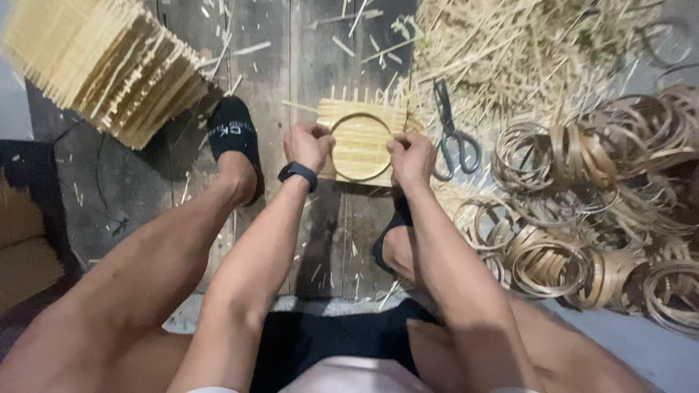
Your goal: The person sits on the floor assembling bamboo steamer baskets. They trim protruding bamboo strips from a woven bamboo panel with scissors, press the panel into a round bamboo rim, bend and tuck the strip ends, and place finished baskets onto a stack of completed baskets.
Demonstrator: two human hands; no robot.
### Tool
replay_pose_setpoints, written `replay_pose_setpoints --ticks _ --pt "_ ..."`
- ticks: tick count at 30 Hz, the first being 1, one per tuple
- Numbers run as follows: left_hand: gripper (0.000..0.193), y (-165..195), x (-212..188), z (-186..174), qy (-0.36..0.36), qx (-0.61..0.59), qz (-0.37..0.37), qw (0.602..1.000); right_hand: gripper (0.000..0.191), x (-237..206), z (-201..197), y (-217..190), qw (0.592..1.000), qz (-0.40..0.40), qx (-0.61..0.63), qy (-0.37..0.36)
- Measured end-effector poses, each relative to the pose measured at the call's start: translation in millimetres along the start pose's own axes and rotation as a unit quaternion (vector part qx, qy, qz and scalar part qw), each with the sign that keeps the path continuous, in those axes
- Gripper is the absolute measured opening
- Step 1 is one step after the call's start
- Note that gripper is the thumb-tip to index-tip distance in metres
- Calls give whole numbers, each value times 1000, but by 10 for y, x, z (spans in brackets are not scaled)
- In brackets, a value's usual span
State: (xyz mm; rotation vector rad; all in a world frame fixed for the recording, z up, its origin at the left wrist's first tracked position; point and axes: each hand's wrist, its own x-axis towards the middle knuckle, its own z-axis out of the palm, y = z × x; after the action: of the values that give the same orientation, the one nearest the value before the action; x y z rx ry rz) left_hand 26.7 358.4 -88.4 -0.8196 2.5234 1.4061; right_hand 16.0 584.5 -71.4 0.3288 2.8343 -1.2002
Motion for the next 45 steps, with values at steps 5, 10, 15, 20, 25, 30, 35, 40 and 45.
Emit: replay_pose_setpoints --ticks 5,10,15,20,25,30,35,40,45 --pt "17 -5 -47 -54 37 25 33 998 15 -68 79 62 1000 14 14 0" --pt "19 -12 19 -76 41 34 26 998 13 -16 157 92 998 -54 -20 28" --pt "19 40 74 -92 39 47 44 997 13 41 225 108 1000 -15 17 20" --pt "19 81 99 -91 25 56 13 998 13 52 171 96 1000 -15 10 10" --pt "21 104 174 -60 -3 54 -35 998 11 27 56 4 1000 7 14 2" --pt "18 99 190 -23 43 55 37 997 10 23 25 -34 995 77 38 -47" --pt "26 73 127 -40 -51 105 65 991 6 73 16 10 1000 -15 6 -12" --pt "28 -62 77 29 -2 113 54 992 7 71 -131 -15 998 -42 9 -49" --pt "23 -187 144 -48 -92 -17 23 995 18 119 -270 -79 990 32 37 -134"
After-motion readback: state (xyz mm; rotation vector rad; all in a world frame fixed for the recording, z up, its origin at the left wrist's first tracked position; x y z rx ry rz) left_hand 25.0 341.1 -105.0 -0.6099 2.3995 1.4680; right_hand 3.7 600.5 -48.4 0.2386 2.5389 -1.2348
